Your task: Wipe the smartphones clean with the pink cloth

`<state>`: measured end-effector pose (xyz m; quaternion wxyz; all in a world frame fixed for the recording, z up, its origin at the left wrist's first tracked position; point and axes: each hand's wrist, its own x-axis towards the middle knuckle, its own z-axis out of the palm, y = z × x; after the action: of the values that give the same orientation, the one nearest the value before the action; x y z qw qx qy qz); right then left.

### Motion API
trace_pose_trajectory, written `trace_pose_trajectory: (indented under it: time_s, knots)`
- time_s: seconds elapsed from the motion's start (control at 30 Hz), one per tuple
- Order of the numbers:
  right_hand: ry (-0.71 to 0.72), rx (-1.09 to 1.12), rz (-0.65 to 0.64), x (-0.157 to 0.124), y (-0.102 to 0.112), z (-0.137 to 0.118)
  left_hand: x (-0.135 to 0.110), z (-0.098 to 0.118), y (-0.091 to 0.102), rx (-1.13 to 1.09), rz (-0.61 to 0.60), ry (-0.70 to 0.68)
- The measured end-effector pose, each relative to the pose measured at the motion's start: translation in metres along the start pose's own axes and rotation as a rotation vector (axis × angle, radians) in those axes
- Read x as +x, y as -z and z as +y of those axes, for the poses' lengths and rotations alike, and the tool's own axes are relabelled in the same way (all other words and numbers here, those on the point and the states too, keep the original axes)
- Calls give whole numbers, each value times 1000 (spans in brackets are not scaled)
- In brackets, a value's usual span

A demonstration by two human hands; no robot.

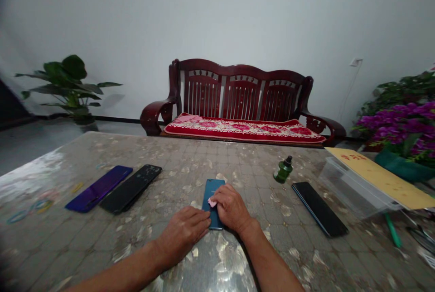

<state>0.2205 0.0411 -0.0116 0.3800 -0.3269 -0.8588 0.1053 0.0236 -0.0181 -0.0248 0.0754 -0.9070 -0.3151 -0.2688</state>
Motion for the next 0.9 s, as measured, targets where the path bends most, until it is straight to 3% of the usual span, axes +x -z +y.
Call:
trace_pose_trajectory:
  time_s: [0.17, 0.33, 0.43, 0.57, 0.73, 0.8, 0.9]
  knots:
    - [-128, -65, 98, 3, 3, 13, -2, 0, -1, 17, 41, -5]
    - [-34, 7, -30, -1, 4, -1, -1, -1, 2, 3, 20, -2]
    - [-69, 108, -31, -4, 3, -7, -1, -1, 5, -25, -7, 15]
    - [-321, 299, 183, -2, 3, 2, 0, -3, 9, -151, -30, 92]
    - [-697, 612, 417, 1, 6, 17, 10, -20, 21, -274, -135, 375]
    - [-790, 722, 471, 1, 6, 20, 18, -33, 25, -223, -191, 374]
    - [-824, 787, 535, 2, 6, 21, 38, -52, 29, -120, -324, 214]
